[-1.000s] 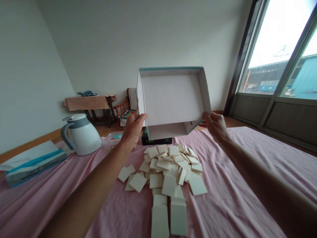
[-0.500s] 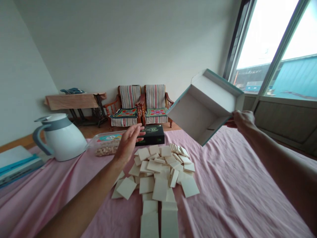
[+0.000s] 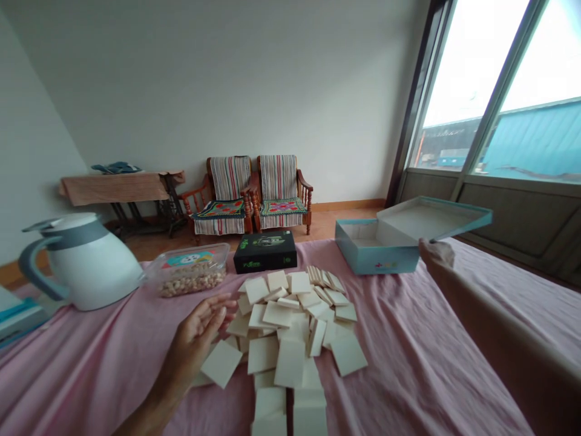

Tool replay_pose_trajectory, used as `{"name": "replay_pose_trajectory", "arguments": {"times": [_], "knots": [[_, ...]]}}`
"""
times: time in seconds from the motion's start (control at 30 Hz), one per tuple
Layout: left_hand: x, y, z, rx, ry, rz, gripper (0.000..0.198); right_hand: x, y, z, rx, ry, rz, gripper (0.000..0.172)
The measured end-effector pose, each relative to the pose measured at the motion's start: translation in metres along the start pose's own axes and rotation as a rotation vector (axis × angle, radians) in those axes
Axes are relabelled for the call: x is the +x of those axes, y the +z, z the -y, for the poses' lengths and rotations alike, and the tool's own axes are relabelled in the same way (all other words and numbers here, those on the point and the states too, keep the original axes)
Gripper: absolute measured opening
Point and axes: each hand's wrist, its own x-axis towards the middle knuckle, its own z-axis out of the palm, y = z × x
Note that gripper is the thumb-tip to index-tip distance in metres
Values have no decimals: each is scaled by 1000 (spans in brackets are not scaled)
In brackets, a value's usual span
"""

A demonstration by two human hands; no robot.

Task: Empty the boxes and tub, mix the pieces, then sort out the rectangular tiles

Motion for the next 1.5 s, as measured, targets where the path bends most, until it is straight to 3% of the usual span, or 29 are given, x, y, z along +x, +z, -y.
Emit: {"name": "replay_pose_trajectory", "arguments": {"times": [0.13,0.37,0.43,0.6,0.73,0.83,1.13,1.37,1.5], "knots": [[0,-2,8,-4,-15,-28,58,-13,12,-5,27,39,-52,45],[-1,-4,9,-29,-56,-5,57,-33,15,-23,137,-175,73,54],[-1,-4,10,-28,-48,-3,55,-36,16,-26,140,-234,56,56],[-2,-3,11,-37,-42,-3,54,-52,24,-14,24,-544,-137,59],[-3,-3,10,-32,-37,-20,52,-79,31,3,-95,-849,-89,69],[-3,-3,11,-31,-51,-16,54,-99,39,14,-120,-1001,-94,62],[-2,-6,17,-24,-70,-11,54,-124,59,49,-98,-969,-146,59],[-2,-8,18,-21,-66,-19,52,-111,64,39,-62,-1025,-157,46],[-2,-7,16,-6,-65,-22,51,-99,50,35,81,-1083,-156,45]]}}
